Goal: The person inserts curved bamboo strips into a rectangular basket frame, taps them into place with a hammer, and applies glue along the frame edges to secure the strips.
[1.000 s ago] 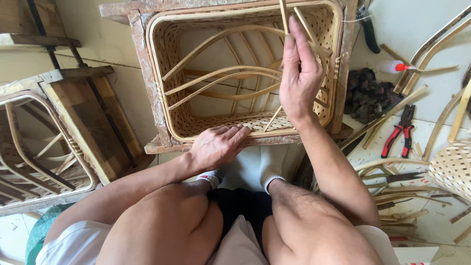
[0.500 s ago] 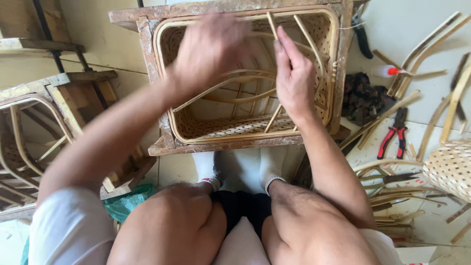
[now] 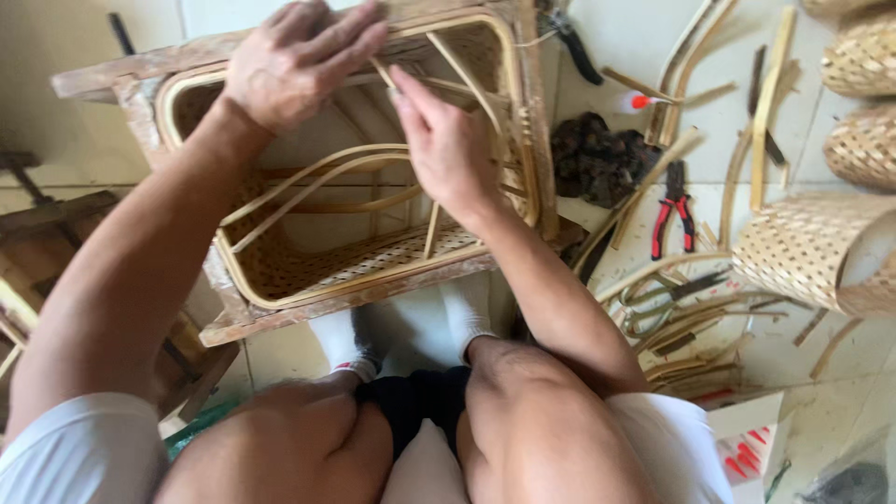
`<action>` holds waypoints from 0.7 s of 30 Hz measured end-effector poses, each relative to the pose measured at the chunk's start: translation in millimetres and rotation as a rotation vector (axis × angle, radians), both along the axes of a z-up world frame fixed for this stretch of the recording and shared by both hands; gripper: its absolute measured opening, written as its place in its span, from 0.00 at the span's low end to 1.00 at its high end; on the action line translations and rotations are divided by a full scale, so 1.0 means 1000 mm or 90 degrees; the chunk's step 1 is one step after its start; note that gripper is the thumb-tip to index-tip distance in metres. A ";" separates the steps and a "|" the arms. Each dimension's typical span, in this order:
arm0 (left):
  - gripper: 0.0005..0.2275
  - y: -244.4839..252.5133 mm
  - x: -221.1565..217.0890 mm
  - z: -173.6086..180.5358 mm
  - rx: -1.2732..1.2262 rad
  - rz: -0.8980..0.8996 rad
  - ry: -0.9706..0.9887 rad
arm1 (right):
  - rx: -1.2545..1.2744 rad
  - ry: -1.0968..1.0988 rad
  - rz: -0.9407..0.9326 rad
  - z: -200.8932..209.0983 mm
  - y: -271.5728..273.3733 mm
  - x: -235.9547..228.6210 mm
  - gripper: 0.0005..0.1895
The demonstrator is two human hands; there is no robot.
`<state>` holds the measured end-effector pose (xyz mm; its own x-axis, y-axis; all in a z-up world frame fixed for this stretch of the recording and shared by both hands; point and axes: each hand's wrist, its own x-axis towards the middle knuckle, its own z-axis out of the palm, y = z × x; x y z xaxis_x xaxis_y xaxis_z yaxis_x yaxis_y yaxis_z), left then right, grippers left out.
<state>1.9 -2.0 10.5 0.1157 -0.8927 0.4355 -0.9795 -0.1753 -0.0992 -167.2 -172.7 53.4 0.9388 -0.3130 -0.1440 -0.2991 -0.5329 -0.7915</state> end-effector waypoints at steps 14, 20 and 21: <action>0.24 0.059 -0.010 0.032 0.112 0.313 0.341 | -0.507 0.024 0.101 -0.091 -0.365 -0.118 0.21; 0.23 0.063 -0.014 0.035 0.092 0.352 0.410 | 0.057 0.089 -0.306 -0.144 -0.391 -0.124 0.10; 0.25 0.062 -0.015 0.036 0.043 0.331 0.365 | -0.065 0.051 -0.297 -0.129 -0.395 -0.124 0.10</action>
